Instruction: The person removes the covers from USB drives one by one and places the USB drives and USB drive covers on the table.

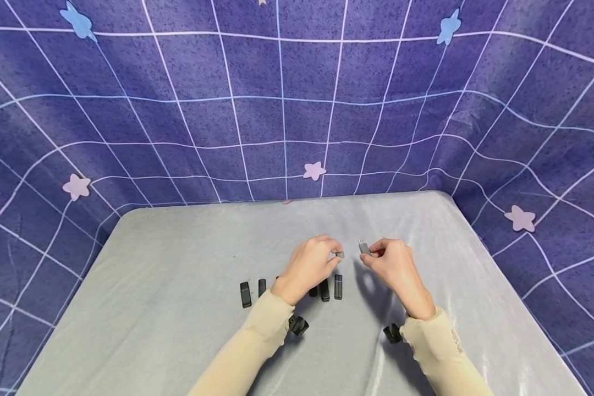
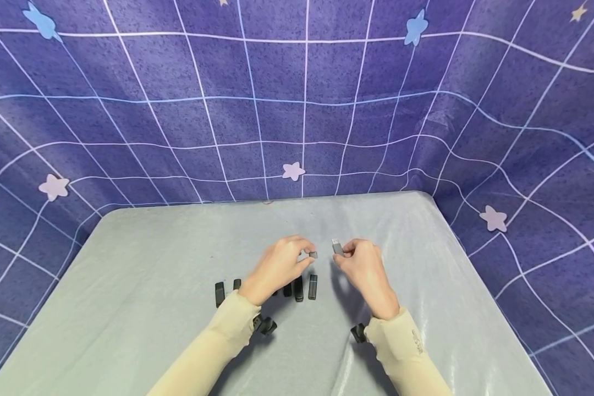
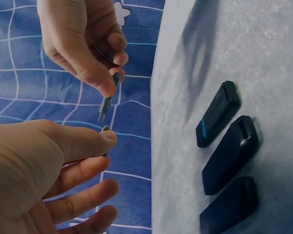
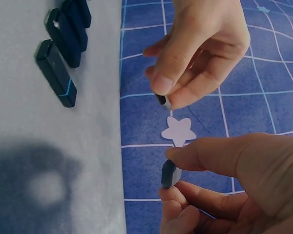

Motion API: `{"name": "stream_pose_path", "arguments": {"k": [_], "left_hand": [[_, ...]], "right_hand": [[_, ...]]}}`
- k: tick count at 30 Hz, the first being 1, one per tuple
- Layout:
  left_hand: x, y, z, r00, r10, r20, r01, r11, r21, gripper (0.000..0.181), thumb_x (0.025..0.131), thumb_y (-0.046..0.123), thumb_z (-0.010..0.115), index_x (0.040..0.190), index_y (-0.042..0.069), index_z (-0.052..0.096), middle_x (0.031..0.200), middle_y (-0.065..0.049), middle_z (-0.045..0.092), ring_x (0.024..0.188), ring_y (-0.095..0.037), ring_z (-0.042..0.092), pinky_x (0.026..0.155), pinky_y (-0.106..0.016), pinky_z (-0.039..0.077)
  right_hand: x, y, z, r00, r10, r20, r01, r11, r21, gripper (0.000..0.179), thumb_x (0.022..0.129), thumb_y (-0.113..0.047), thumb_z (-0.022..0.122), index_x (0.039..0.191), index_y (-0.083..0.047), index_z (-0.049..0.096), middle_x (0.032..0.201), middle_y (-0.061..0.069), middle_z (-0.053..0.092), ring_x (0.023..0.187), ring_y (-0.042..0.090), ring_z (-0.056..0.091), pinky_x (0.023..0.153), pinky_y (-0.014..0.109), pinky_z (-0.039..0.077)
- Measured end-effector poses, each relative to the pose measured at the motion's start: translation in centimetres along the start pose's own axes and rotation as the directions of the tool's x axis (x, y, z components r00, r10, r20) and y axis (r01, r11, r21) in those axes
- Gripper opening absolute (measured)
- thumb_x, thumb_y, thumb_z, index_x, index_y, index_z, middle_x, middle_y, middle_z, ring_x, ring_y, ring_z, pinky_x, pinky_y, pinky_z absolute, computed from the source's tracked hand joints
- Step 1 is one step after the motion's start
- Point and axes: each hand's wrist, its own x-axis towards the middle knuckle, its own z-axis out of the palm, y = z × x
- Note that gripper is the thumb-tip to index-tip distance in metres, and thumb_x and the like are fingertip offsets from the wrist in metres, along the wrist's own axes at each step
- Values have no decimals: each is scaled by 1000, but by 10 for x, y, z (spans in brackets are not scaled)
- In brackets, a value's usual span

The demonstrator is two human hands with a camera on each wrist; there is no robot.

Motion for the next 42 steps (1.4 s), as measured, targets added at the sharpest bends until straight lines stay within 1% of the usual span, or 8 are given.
{"name": "stream_pose_path", "arguments": {"k": [4,9,12,19,25,31,36,42], "left_hand": [[5,2,6,999,-25,39,25,1000,6,16,93,23,77,109,20,78,110,5,75,100,-12,72,83,-32,59],[12,5,10,997,-24,73,22,999,27,17,93,24,77,109,20,78,110,4,76,101,-13,72,85,-31,59],[15,5,13,996,-18,86,15,999,39,16,93,24,77,108,19,79,109,3,76,100,-13,72,83,-31,59],[27,3,20,995,-12,99,6,998,61,14,93,23,76,107,19,79,104,2,75,94,-15,72,78,-32,60],[35,1,25,992,-18,123,7,996,92,12,92,21,77,103,19,79,100,2,75,89,-15,71,72,-33,59],[43,2,29,989,-9,150,-8,994,110,11,92,18,75,102,19,79,100,3,75,92,-15,72,74,-34,59],[49,2,33,984,-35,175,14,993,120,11,92,17,74,101,20,79,101,5,76,92,-16,72,75,-35,59],[54,1,38,975,-68,209,39,989,140,8,91,17,75,98,20,78,98,5,76,89,-17,72,72,-36,59]], "right_hand": [[0,3,2,1000,5,-3,-5,1000,-1,21,81,-17,81,92,0,77,83,10,76,73,21,69,69,34,55],[2,5,5,1000,18,-5,-18,1000,-11,22,81,-18,81,92,0,75,84,10,76,77,24,71,75,41,57],[4,8,8,1000,20,-8,-20,1000,-20,22,80,-18,81,91,0,75,82,9,76,77,26,70,76,43,57],[10,15,13,1000,16,-23,-16,1000,-22,19,78,-15,82,87,0,75,80,10,75,75,27,70,73,41,57],[16,18,20,999,39,12,-39,999,-19,20,79,-14,81,88,2,74,85,14,76,75,26,68,74,40,57],[21,21,25,997,71,39,-70,997,-33,17,79,-16,80,87,-1,74,86,12,75,74,23,66,71,36,55],[25,25,29,996,76,56,-75,997,-29,16,81,-15,80,87,-1,75,83,10,75,72,22,67,71,35,55],[27,28,34,994,87,67,-85,996,-28,16,81,-14,80,85,-1,72,74,9,72,60,17,66,65,32,54]]}}
